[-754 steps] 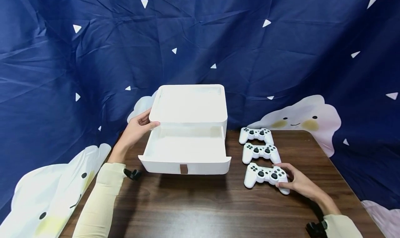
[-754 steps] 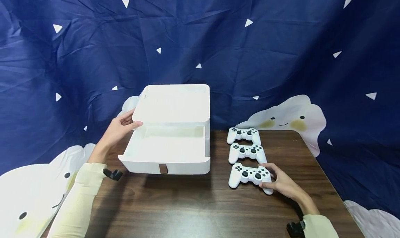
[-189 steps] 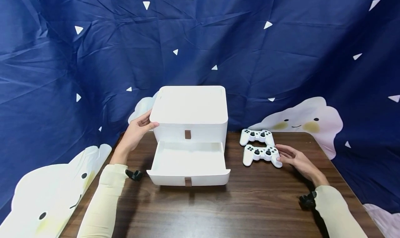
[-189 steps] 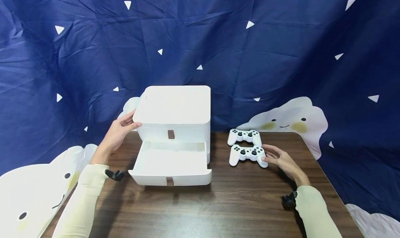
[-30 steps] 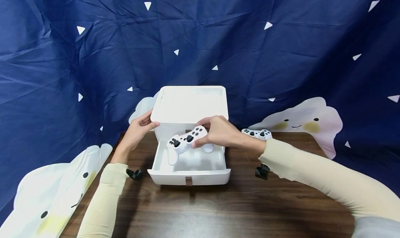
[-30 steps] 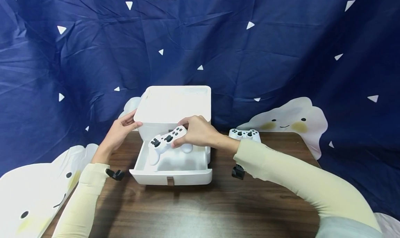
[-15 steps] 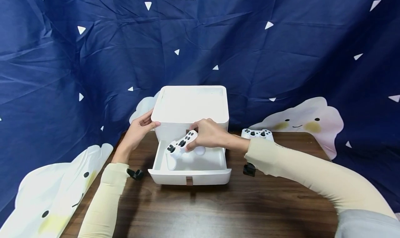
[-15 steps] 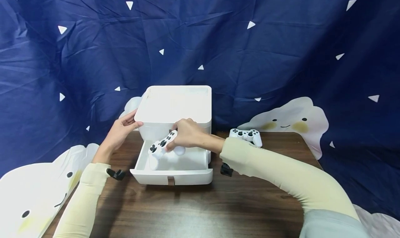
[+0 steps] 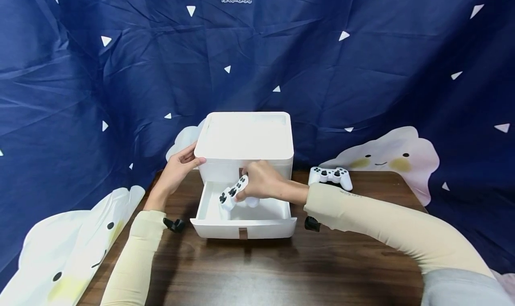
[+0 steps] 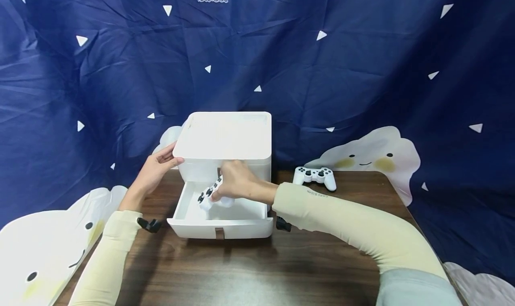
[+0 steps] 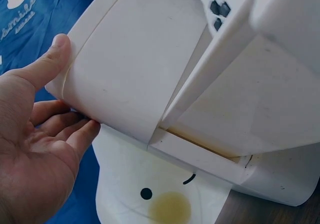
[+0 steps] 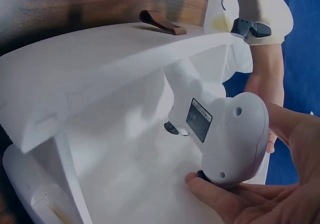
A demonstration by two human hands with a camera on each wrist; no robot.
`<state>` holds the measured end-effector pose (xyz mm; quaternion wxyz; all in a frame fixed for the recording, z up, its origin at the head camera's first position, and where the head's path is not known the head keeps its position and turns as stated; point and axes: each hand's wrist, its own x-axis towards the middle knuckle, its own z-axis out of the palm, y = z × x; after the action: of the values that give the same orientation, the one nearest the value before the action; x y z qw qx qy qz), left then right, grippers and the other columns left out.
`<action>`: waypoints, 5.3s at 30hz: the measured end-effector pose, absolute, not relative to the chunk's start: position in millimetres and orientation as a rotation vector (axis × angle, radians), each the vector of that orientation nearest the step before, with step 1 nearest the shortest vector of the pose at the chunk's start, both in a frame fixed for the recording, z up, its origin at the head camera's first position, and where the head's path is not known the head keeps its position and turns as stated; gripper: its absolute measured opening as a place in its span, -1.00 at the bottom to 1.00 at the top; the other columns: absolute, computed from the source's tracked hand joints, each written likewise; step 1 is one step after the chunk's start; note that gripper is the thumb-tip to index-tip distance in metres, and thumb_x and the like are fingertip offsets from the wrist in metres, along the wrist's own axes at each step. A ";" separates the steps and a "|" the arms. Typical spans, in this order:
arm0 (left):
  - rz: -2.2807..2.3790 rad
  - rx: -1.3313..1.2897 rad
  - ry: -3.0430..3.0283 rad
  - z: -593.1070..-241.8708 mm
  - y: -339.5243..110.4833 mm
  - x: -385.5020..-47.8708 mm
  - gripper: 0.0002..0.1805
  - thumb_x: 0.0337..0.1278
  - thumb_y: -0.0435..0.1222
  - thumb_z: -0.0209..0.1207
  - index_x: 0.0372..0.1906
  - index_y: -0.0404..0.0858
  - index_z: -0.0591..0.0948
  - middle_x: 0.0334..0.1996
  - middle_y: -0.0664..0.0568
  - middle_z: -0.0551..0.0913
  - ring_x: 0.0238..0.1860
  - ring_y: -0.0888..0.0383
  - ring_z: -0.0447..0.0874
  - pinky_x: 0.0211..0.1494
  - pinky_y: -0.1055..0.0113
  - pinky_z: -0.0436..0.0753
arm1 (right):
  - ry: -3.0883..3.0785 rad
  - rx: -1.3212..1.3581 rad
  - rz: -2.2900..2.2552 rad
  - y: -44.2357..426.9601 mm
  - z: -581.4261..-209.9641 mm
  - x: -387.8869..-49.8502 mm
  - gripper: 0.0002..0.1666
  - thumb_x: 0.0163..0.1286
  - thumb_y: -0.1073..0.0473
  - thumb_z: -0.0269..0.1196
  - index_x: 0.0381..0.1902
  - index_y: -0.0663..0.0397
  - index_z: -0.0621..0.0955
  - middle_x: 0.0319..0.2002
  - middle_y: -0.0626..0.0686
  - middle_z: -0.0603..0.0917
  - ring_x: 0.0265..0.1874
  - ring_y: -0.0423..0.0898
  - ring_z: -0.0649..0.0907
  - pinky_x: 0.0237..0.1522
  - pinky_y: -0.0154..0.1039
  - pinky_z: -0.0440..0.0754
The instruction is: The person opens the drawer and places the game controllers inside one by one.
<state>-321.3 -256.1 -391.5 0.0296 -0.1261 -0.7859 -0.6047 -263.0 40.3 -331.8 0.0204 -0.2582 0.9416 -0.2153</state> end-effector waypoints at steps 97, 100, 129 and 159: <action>-1.835 -0.388 -2.449 -392.6 -256.4 -320.1 -0.14 0.44 -0.08 0.37 0.70 -0.03 0.24 0.65 0.00 0.31 0.66 0.02 0.28 0.55 0.27 0.47 | 2.783 -1.001 -0.858 112.6 -359.9 -214.3 -0.78 0.43 0.20 0.38 -0.46 -0.07 0.68 -0.69 -0.26 0.60 -0.78 -0.40 0.54 -0.55 -0.39 0.57; -1.833 -0.390 -2.453 -392.9 -256.1 -320.7 -0.13 0.44 -0.07 0.37 0.70 -0.03 0.23 0.66 0.00 0.30 0.66 0.03 0.27 0.54 0.31 0.47 | 2.733 -0.980 -0.940 114.7 -368.8 -203.2 -0.72 0.46 0.19 0.37 -0.51 -0.10 0.65 -0.72 -0.26 0.60 -0.78 -0.40 0.53 -0.61 -0.39 0.56; -1.867 -0.374 -2.431 -393.1 -255.3 -322.0 -0.12 0.43 -0.11 0.38 0.70 -0.08 0.23 0.66 -0.04 0.30 0.66 0.02 0.26 0.39 0.56 0.53 | 2.165 -0.573 -1.559 76.5 -481.8 -159.2 -0.50 0.58 0.04 0.29 0.24 0.33 0.59 -0.55 0.01 0.79 -0.81 -0.22 0.60 -0.79 -0.26 0.57; -1.875 -0.372 -2.423 -394.2 -254.5 -320.1 -0.13 0.45 -0.11 0.36 0.71 -0.06 0.22 0.66 -0.04 0.29 0.67 -0.01 0.26 0.43 0.51 0.51 | 1.941 -0.461 -1.780 50.7 -489.4 -166.6 -0.51 0.71 0.01 0.07 -0.27 0.27 0.69 -0.79 -0.14 0.43 -0.91 -0.32 0.34 -0.87 -0.40 0.31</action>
<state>-320.1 -254.5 -394.2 0.0275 -0.1206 -0.7847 -0.6074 -166.6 50.7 -489.4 0.2319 -0.1675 0.7063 -0.6475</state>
